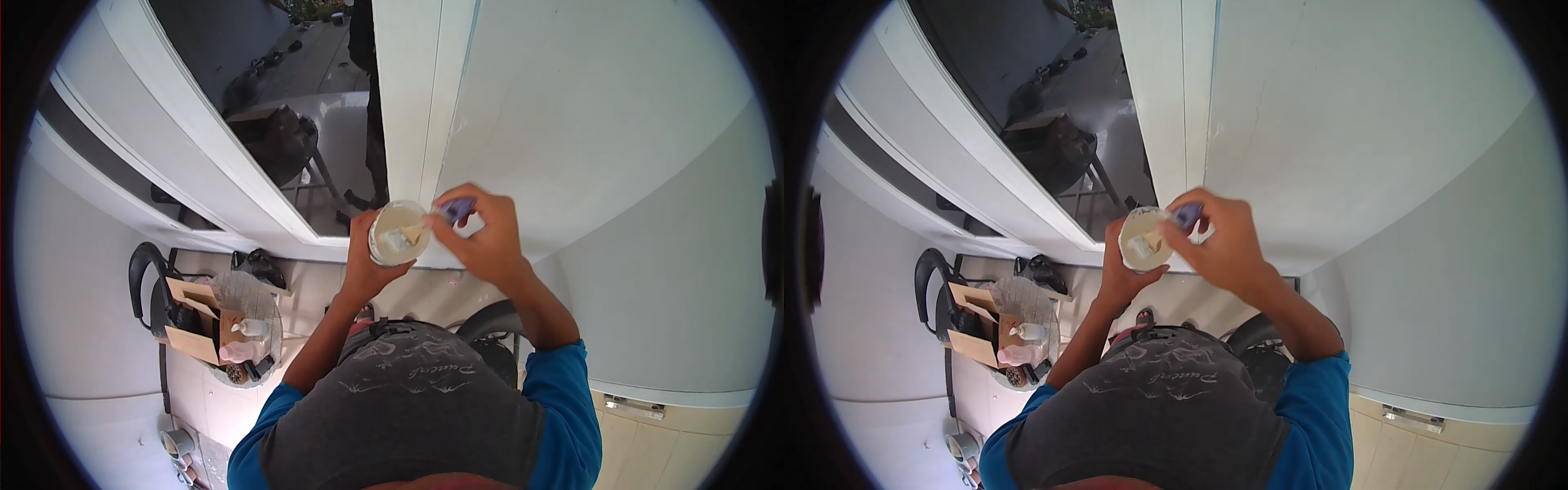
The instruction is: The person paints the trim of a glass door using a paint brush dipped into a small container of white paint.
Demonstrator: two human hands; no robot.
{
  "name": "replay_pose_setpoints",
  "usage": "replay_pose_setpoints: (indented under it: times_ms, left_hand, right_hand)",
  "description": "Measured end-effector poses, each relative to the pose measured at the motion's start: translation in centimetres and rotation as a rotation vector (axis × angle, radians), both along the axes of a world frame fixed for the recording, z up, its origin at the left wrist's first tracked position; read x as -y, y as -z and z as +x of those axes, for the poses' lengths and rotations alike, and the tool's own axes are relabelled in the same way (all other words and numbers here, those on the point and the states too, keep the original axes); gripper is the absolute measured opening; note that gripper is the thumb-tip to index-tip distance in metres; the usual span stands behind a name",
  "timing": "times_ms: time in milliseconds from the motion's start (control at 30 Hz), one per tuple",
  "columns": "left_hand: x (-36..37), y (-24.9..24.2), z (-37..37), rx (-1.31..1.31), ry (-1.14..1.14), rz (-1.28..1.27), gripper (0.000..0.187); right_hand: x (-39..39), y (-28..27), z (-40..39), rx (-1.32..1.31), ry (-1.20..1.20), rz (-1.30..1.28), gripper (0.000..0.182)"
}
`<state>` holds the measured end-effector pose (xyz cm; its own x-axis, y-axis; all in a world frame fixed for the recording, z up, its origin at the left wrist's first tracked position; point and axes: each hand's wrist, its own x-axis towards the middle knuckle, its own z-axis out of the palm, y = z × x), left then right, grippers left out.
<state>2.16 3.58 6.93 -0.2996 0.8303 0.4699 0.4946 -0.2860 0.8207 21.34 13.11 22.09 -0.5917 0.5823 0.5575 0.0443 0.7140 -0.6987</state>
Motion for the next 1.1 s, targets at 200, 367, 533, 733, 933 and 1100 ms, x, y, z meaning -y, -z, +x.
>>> replay_pose_setpoints:
  times_ms: [200,367,533,733,933,1100]
  left_hand:
    - [-0.5,0.2,-1.0,-0.024,-0.016,0.015,0.100]
    - [-1.2,0.7,-1.9,-0.011,0.011,0.003,0.098]
    - [-2.9,1.2,-3.5,-0.012,0.056,-0.032,0.098]
    - [-5.6,1.3,-5.6,0.000,0.179,-0.034,0.097]
    - [-8.2,1.3,-7.6,-0.034,0.274,-0.039,0.097]
    - [-10.4,2.6,-8.8,-0.039,0.374,-0.025,0.101]
  right_hand:
    - [-1.9,1.9,-0.5,-0.247,0.098,-0.369,0.019]
    - [-1.5,2.1,-1.3,-0.110,0.145,-0.162,0.021]
    - [-1.4,2.9,-2.7,-0.085,0.191,-0.010,0.022]
    - [-1.9,3.2,-4.7,0.015,0.278,-0.020,0.020]
    - [-2.2,3.3,-6.4,0.040,0.409,-0.122,0.020]
    - [-2.3,3.6,-7.1,0.037,0.526,-0.196,0.022]
